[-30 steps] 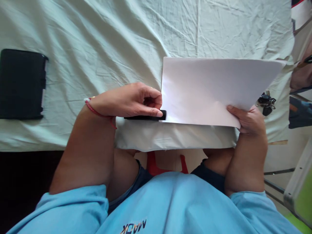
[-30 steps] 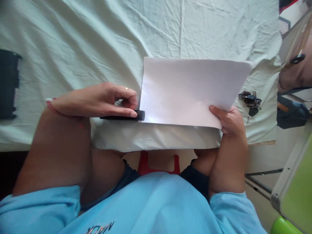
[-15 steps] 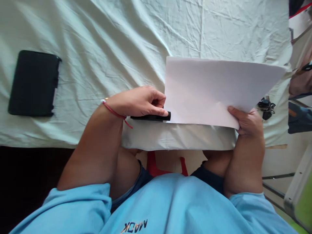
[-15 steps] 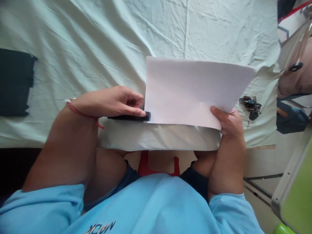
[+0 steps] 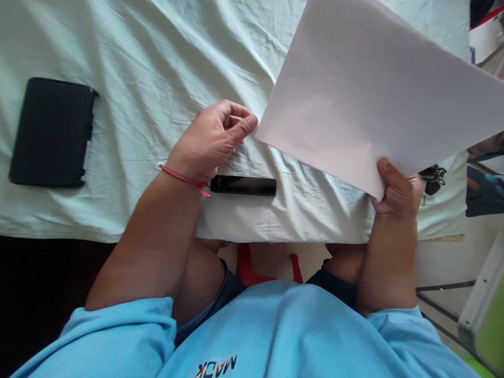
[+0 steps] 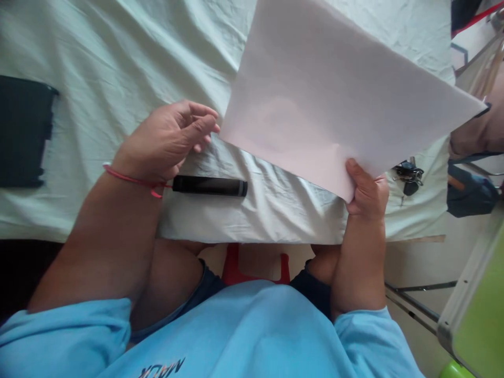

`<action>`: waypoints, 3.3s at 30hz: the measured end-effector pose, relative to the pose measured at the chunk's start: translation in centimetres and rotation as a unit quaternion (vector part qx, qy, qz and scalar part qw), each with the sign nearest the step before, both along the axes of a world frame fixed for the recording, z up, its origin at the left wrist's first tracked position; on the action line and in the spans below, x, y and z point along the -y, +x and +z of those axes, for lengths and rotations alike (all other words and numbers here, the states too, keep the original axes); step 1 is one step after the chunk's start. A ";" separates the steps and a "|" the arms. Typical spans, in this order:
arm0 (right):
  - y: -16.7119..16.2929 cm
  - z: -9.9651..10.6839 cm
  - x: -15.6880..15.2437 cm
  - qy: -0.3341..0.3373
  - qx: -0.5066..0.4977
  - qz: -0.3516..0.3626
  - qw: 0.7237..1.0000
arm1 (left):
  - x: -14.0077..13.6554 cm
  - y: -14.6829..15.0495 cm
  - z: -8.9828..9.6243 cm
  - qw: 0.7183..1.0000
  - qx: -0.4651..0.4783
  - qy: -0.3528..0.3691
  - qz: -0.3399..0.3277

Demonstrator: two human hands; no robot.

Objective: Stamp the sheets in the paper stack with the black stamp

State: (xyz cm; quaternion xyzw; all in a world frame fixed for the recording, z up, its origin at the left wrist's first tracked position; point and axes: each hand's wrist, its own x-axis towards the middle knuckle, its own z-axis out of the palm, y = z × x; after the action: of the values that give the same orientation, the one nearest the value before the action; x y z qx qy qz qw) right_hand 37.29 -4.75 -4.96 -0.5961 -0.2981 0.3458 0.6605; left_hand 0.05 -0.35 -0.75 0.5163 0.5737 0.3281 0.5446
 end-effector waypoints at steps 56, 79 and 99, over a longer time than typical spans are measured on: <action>-0.4 0.1 0.5 -0.018 -0.008 0.009 1.000 | -0.2 0.7 -2.3 0.986 0.152 0.056 0.039; -0.7 0.1 0.5 -0.024 -0.011 0.002 1.000 | 0.0 0.9 -2.2 0.992 0.097 0.069 0.027; -0.8 0.0 0.6 -0.026 -0.015 -0.002 1.000 | -0.1 0.9 -2.6 0.990 0.110 0.070 0.054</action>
State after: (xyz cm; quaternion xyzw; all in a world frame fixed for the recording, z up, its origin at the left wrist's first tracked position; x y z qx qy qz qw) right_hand 36.53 -5.30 -4.92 -0.6081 -0.2777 0.3607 0.6503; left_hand 1.00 -0.23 -3.34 0.4820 0.5132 0.4515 0.5482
